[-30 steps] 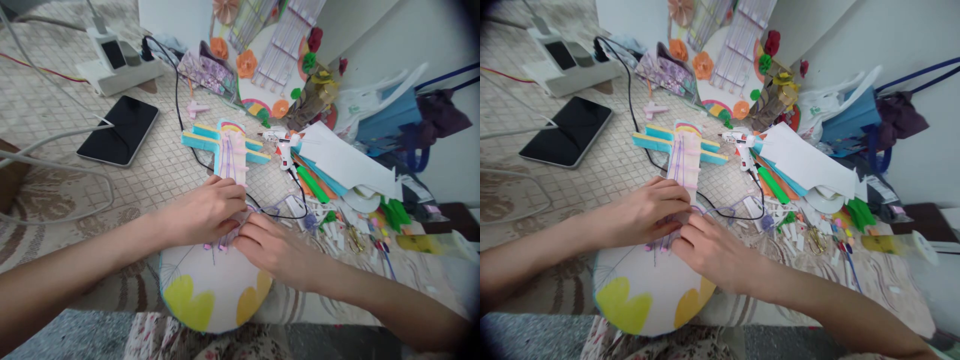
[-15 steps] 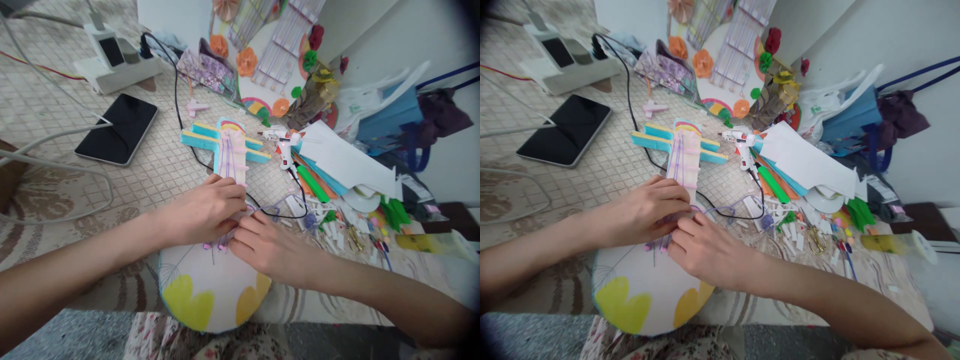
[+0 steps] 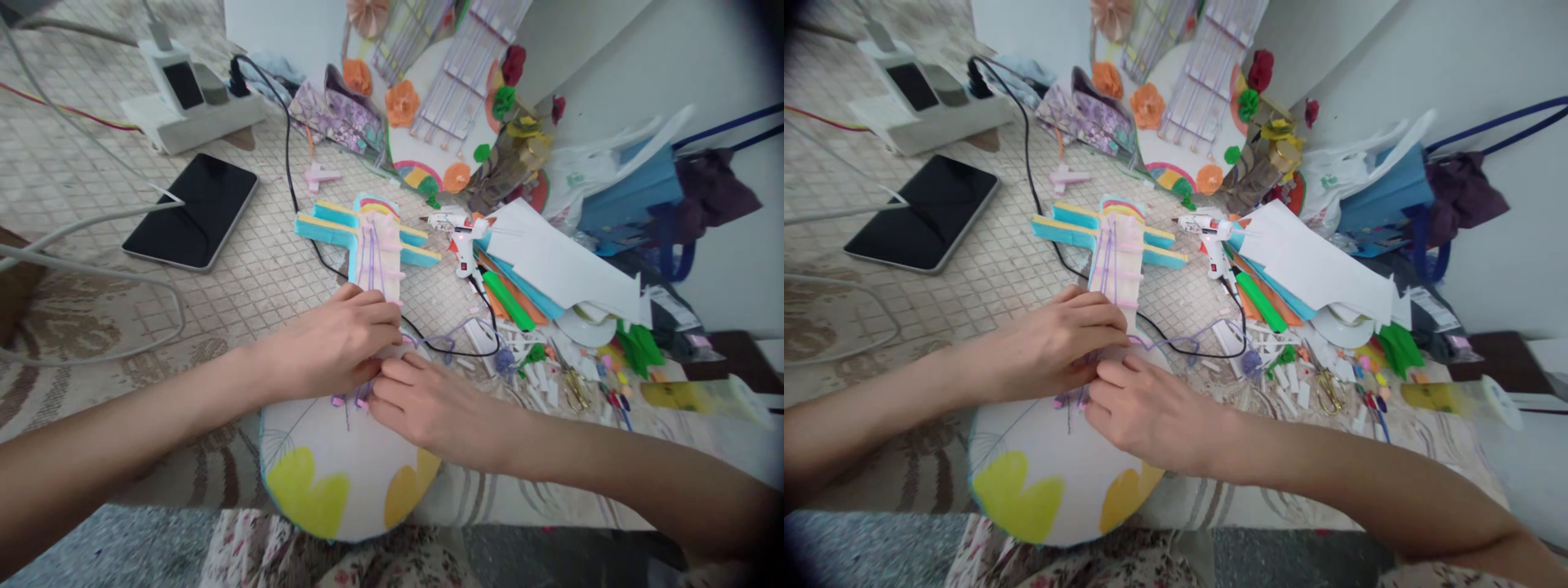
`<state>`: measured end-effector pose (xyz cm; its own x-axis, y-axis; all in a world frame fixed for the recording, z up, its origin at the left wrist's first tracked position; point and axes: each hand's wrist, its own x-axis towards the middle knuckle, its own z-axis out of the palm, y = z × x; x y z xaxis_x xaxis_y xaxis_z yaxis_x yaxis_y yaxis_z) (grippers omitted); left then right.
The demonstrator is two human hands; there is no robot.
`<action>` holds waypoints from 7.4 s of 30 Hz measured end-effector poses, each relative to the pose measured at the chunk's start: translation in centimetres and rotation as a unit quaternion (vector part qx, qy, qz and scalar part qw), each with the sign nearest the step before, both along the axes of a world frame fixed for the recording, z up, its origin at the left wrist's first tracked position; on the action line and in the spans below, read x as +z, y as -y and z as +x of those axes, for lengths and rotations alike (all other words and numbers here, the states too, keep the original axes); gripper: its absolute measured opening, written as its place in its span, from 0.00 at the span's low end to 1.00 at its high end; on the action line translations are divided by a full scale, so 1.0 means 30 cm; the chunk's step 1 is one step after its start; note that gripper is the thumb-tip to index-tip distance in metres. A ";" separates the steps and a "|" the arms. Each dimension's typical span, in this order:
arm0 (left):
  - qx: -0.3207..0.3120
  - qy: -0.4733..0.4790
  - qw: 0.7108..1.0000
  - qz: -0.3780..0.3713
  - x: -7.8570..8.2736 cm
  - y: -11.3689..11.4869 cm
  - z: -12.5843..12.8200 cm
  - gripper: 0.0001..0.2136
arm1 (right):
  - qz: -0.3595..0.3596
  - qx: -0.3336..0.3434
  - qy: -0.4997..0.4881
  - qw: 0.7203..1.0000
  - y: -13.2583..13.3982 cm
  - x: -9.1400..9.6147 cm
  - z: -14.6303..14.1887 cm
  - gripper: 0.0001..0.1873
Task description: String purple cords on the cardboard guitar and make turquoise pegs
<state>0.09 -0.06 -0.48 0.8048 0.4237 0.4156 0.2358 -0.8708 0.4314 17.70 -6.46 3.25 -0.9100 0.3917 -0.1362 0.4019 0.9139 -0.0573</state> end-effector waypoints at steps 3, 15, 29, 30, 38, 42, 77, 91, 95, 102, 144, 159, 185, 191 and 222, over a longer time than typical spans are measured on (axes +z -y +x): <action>-0.011 -0.017 1.000 -0.018 -0.001 -0.001 0.000 0.05 | 0.004 -0.032 -0.018 0.999 0.013 -0.010 0.014 0.10; -0.008 -0.044 0.998 -0.035 0.007 0.000 -0.005 0.05 | -0.019 -0.110 -0.082 0.990 0.037 0.000 0.043 0.09; -0.010 -0.046 0.998 -0.028 -0.003 -0.001 -0.004 0.06 | -0.053 -0.070 -0.053 0.995 0.016 -0.001 0.020 0.12; -0.011 -0.045 0.999 -0.029 -0.003 -0.001 -0.004 0.06 | -0.054 -0.068 -0.052 0.995 0.017 -0.003 0.018 0.12; -0.008 -0.052 0.998 -0.025 0.005 0.001 -0.005 0.05 | -0.078 -0.085 -0.106 0.988 0.010 0.022 0.037 0.09; -0.009 -0.057 0.998 -0.026 0.006 0.000 -0.009 0.05 | -0.061 -0.210 -0.209 0.953 0.009 0.053 0.104 0.08; 0.000 -0.045 0.997 -0.056 0.037 0.006 -0.006 0.08 | 0.021 -0.570 -0.354 0.741 -0.461 -0.112 0.461 0.20; -0.005 -0.066 0.996 -0.053 0.035 0.006 -0.009 0.08 | -0.135 -0.378 -0.267 0.876 0.103 0.188 0.386 0.09; -0.007 -0.065 0.997 -0.045 0.038 0.009 -0.010 0.09 | -0.186 -0.304 -0.222 0.908 0.179 0.163 0.319 0.10; -0.002 -0.062 0.997 -0.047 0.042 0.013 -0.012 0.09 | -0.228 -0.302 -0.115 0.918 0.237 0.118 0.264 0.06; -0.008 -0.049 0.997 -0.052 0.012 0.006 -0.009 0.08 | -0.205 -0.307 -0.205 0.907 0.216 0.105 0.295 0.09; -0.003 -0.067 0.997 -0.050 0.031 0.014 -0.011 0.08 | 0.058 -0.544 -0.301 0.781 -0.410 -0.138 0.438 0.23; 0.019 -0.019 0.999 -0.044 0.026 0.037 -0.014 0.08 | -0.008 -0.266 -0.306 0.914 -0.044 -0.067 0.118 0.04; 0.018 -0.027 0.998 -0.052 0.032 0.043 -0.012 0.10 | -0.019 -0.280 -0.287 0.916 0.040 -0.036 0.095 0.07; 0.129 0.035 0.988 0.073 -0.033 0.381 -0.036 0.16 | -0.001 -0.119 -0.222 0.968 0.195 -0.091 0.089 0.10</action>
<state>-1.00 -11.49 -1.46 0.6451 0.5425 0.5381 0.4329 -0.8398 0.3276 20.36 -12.29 0.52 -0.7628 0.5982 0.2455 0.5372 0.7976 -0.2743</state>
